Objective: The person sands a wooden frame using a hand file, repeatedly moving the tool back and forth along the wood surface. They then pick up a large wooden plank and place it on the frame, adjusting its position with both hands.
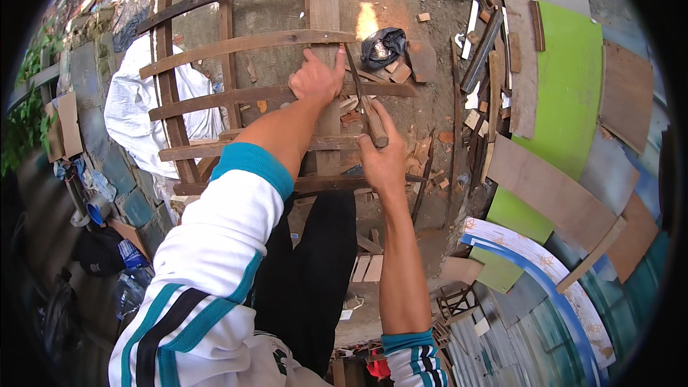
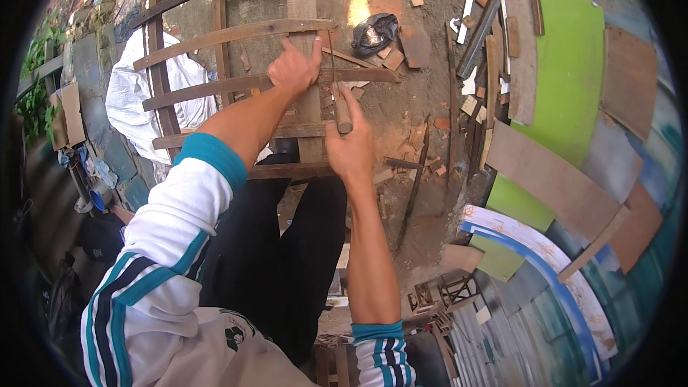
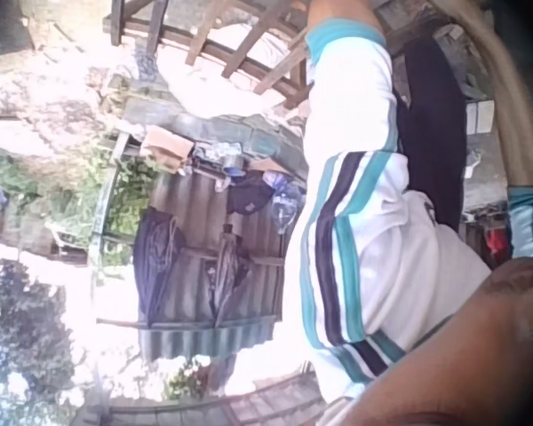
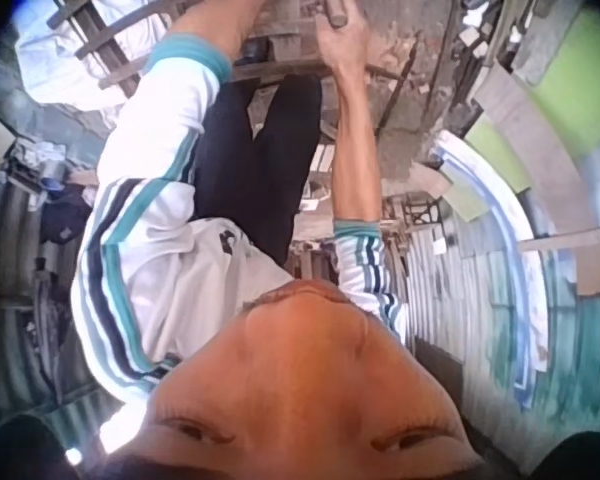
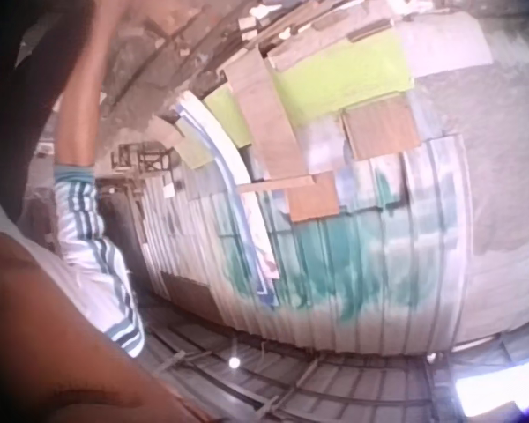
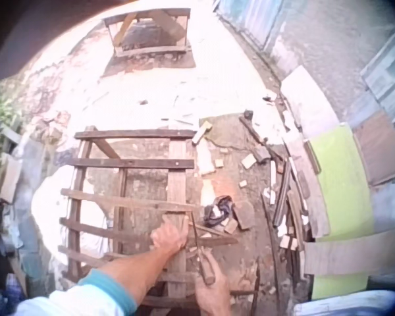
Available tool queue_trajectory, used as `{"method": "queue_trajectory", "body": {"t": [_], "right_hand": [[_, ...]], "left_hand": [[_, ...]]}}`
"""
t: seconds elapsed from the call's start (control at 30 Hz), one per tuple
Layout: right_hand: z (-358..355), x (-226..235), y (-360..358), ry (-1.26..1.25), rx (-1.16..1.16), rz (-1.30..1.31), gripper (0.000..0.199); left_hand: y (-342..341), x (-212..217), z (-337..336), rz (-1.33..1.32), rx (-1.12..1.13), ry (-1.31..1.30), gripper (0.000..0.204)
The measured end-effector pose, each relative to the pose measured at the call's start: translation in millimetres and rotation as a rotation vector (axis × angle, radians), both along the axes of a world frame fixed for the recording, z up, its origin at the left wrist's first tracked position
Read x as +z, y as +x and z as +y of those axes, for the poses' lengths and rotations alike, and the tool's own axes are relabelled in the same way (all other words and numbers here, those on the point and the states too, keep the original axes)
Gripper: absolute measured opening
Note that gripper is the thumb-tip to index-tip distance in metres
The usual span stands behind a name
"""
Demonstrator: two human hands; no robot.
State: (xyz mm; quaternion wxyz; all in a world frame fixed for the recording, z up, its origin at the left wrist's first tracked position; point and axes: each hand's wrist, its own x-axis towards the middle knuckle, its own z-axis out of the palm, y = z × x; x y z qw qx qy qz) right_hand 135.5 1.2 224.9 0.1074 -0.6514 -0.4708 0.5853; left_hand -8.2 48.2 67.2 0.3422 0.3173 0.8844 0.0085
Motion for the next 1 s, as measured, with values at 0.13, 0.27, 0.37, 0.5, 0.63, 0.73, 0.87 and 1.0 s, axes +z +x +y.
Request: {"method": "queue_trajectory", "body": {"t": [0.13, 0.27, 0.37, 0.5, 0.63, 0.73, 0.87, 1.0], "right_hand": [[-33.6, 86.9, -2.0, 0.014, -0.011, -0.045, 0.062], [-56.9, 120.0, 11.6, 0.125, 0.049, -0.028, 0.065], [-1.8, 29.3, -8.9, 0.023, 0.045, -0.103, 0.063], [19.4, -11.2, -8.1, 0.124, 0.075, -0.135, 0.061], [-22.7, 90.5, -1.0, 0.003, 0.007, -0.032, 0.065], [-40.3, 103.1, 4.7, 0.043, 0.011, -0.025, 0.066], [-6.8, 0.3, -5.3, 0.067, -0.002, -0.06, 0.066], [6.4, -6.2, -8.0, -0.022, -0.022, -0.044, 0.066]], "left_hand": [[-5.1, -1.2, 0.3, 0.016, -0.001, -0.014, 0.093], [-6.1, 4.9, 5.1, -0.024, 0.011, -0.074, 0.093], [-2.2, 1.6, 4.2, -0.011, -0.006, -0.079, 0.094], [5.7, 7.1, 4.0, -0.033, -0.008, -0.068, 0.094], [-6.2, 2.0, -1.6, 0.011, -0.006, -0.083, 0.094], [-5.9, 4.1, 6.4, 0.017, 0.0, -0.081, 0.094], [6.7, 8.5, 5.3, -0.007, -0.013, -0.081, 0.088], [-1.4, 8.8, 5.3, 0.021, -0.007, -0.06, 0.086]]}}
